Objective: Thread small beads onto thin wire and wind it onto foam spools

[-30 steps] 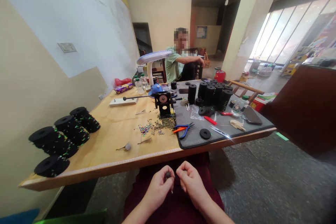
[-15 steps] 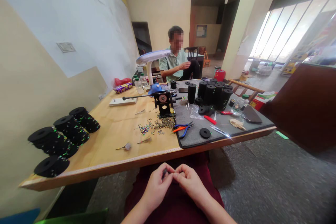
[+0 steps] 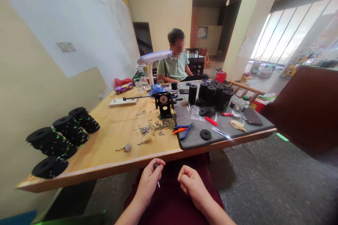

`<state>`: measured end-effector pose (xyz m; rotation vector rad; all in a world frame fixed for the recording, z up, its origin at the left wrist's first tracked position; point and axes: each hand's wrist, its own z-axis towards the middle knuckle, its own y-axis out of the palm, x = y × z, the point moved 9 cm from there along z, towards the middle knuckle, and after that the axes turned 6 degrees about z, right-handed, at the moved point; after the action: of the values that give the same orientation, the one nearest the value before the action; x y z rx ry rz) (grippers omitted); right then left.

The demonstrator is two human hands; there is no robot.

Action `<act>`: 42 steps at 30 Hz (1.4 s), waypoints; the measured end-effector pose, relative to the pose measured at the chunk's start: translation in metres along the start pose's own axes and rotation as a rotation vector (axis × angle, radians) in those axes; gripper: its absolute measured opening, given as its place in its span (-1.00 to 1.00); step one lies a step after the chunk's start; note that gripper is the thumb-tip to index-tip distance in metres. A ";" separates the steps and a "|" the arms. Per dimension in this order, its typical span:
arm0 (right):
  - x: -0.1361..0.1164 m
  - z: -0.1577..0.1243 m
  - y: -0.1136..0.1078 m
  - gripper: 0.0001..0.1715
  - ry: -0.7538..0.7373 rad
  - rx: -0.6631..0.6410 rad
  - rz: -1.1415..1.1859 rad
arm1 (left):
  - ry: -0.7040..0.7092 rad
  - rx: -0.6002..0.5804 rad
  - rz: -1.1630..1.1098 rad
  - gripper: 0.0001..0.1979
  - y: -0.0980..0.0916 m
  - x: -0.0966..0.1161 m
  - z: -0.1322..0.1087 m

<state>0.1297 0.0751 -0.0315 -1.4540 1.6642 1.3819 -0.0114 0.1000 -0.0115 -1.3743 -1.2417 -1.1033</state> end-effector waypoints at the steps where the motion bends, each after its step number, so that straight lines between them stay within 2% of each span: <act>1: -0.001 0.000 0.000 -0.83 0.001 0.001 0.027 | -0.019 -0.012 0.001 -0.74 -0.001 -0.002 0.000; 6: 0.000 -0.002 0.002 -0.66 0.041 -0.010 0.108 | -0.121 -0.111 0.112 -0.82 0.011 -0.010 -0.005; 11: 0.002 -0.003 0.006 -0.61 0.060 -0.044 0.064 | -0.132 -0.208 0.125 -0.64 0.033 0.000 -0.009; 14: 0.002 -0.004 0.007 -0.65 0.061 -0.059 0.008 | -0.109 -0.203 0.129 -0.60 0.035 0.006 -0.006; 17: 0.002 -0.004 0.008 -0.66 0.076 -0.086 -0.016 | -0.099 -0.175 0.090 -0.60 0.029 0.006 -0.002; 21: 0.001 -0.002 0.012 -0.46 0.094 -0.141 0.026 | -0.004 -0.126 0.204 -0.63 0.020 0.012 -0.001; 24: -0.006 0.003 0.012 -0.34 0.042 -0.124 0.019 | 0.112 -0.107 0.367 -0.67 0.021 0.023 -0.004; 26: -0.008 0.007 0.012 -0.38 -0.001 -0.114 -0.082 | 0.164 -0.095 0.432 -0.69 0.024 0.028 -0.007; 30: -0.003 0.012 0.009 -0.57 -0.067 -0.100 -0.315 | 0.202 -0.099 0.486 -0.72 0.027 0.028 -0.009; 33: -0.001 0.014 0.004 -0.61 -0.110 -0.079 -0.323 | 0.196 -0.117 0.468 -0.72 0.028 0.026 -0.007; 36: -0.002 0.013 -0.004 -0.57 -0.089 -0.017 -0.186 | 0.103 -0.171 0.312 -0.64 0.029 0.017 -0.006; 39: -0.008 0.011 -0.012 -0.53 -0.099 0.051 -0.001 | -0.107 -0.212 0.053 -0.37 0.030 -0.004 -0.004; 42: -0.011 0.009 -0.018 -0.51 -0.120 0.108 0.115 | -0.283 -0.237 -0.084 -0.29 0.032 -0.024 -0.003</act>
<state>0.1475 0.0891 -0.0306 -1.2084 1.7396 1.3891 0.0184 0.0925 -0.0366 -1.7167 -1.4157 -1.1716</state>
